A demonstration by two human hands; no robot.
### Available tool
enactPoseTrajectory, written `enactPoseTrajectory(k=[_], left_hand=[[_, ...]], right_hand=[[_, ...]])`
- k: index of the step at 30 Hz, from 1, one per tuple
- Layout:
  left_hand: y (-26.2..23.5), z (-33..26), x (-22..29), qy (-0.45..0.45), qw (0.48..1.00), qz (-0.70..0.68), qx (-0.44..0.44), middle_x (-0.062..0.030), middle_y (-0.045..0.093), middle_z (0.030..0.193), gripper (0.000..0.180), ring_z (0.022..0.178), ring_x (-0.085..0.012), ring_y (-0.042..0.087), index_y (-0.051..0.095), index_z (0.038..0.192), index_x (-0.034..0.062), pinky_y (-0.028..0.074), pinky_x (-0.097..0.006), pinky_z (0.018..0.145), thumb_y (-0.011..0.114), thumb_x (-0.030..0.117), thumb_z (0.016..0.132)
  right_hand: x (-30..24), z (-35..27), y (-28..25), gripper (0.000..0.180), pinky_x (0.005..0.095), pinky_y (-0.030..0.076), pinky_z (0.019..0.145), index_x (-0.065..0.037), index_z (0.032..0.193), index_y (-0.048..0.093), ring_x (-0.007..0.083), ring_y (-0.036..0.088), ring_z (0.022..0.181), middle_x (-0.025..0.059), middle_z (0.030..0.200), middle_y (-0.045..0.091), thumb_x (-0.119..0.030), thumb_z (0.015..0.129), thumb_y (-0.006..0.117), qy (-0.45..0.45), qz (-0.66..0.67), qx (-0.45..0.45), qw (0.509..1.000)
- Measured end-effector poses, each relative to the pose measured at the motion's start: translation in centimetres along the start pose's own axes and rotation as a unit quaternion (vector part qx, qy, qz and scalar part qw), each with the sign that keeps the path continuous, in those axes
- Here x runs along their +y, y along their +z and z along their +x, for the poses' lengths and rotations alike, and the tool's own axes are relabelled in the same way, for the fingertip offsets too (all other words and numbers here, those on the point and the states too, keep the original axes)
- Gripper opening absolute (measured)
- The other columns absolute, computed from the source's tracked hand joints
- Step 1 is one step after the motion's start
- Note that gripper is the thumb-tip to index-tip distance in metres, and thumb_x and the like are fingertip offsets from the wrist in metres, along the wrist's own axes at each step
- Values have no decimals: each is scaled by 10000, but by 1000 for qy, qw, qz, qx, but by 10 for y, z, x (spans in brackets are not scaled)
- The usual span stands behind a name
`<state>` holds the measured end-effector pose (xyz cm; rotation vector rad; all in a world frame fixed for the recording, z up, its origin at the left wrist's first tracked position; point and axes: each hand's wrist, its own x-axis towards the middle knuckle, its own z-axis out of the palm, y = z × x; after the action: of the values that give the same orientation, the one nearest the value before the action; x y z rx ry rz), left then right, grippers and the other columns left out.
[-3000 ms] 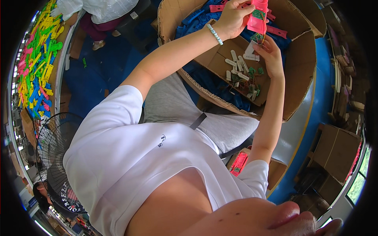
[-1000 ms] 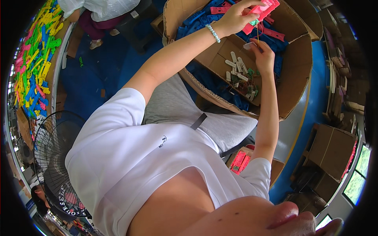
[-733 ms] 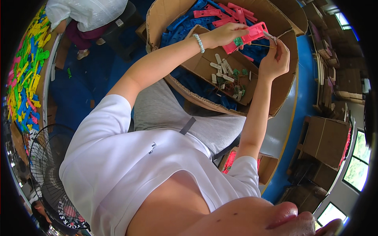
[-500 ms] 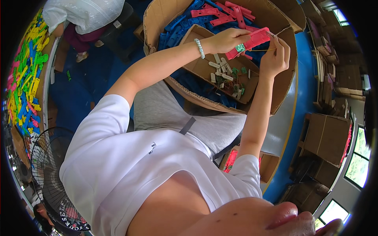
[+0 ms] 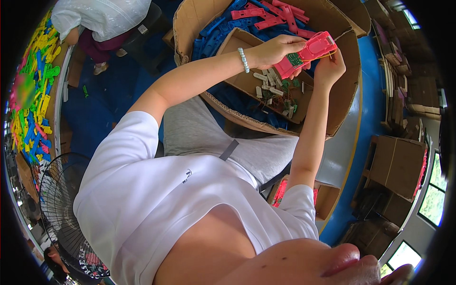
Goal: The recorder is assembling small plastic toy components and placing them into cardboard boxes.
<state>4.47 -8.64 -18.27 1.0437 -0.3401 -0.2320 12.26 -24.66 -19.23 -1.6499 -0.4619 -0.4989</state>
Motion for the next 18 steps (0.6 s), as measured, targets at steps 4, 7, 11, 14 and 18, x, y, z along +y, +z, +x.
enactPoseTrajectory(k=[4, 7, 11, 14, 18], left_hand=[[15, -9, 5, 42, 997, 62, -27, -135, 644, 919, 335, 622, -176, 639, 512, 1192, 1, 534, -298, 531, 394, 280, 1051], [3, -3, 4, 149, 936, 304, 95, -123, 655, 911, 281, 644, -156, 654, 444, 1232, 24, 526, -294, 537, 450, 225, 1036], [-13, -6, 1, 140, 925, 335, 112, -138, 664, 944, 313, 768, -141, 673, 395, 1234, 40, 536, -270, 672, 506, 235, 1016], [-8, 7, -18, 284, 857, 422, 86, -82, 676, 842, 349, 729, -128, 675, 431, 1190, 31, 516, -292, 566, 586, 255, 972], [51, -4, -6, 83, 933, 347, 51, -144, 634, 1021, 327, 889, -177, 647, 368, 1250, 30, 514, -278, 749, 488, 229, 1020]], right_hand=[[-1, 3, -2, 158, 227, 507, 710, 26, 1017, 700, 83, 632, 806, 20, 886, 701, 21, 870, 646, 7, 35, 0, 999], [-5, -11, 17, 169, 235, 486, 715, 39, 1035, 676, 73, 607, 787, 27, 895, 689, 58, 894, 586, 71, 182, -32, 980], [-53, -20, 2, 181, 261, 504, 773, 43, 1063, 659, 100, 629, 852, 47, 964, 689, 48, 886, 622, 223, 399, -108, 883], [-41, -33, -8, 178, 261, 501, 774, 30, 1058, 649, 114, 628, 858, 58, 973, 692, 25, 880, 654, 140, 355, -41, 923], [-60, -54, -28, 267, 235, 494, 760, 15, 1157, 599, 94, 609, 860, 26, 980, 658, -28, 899, 652, 83, 312, 61, 945]])
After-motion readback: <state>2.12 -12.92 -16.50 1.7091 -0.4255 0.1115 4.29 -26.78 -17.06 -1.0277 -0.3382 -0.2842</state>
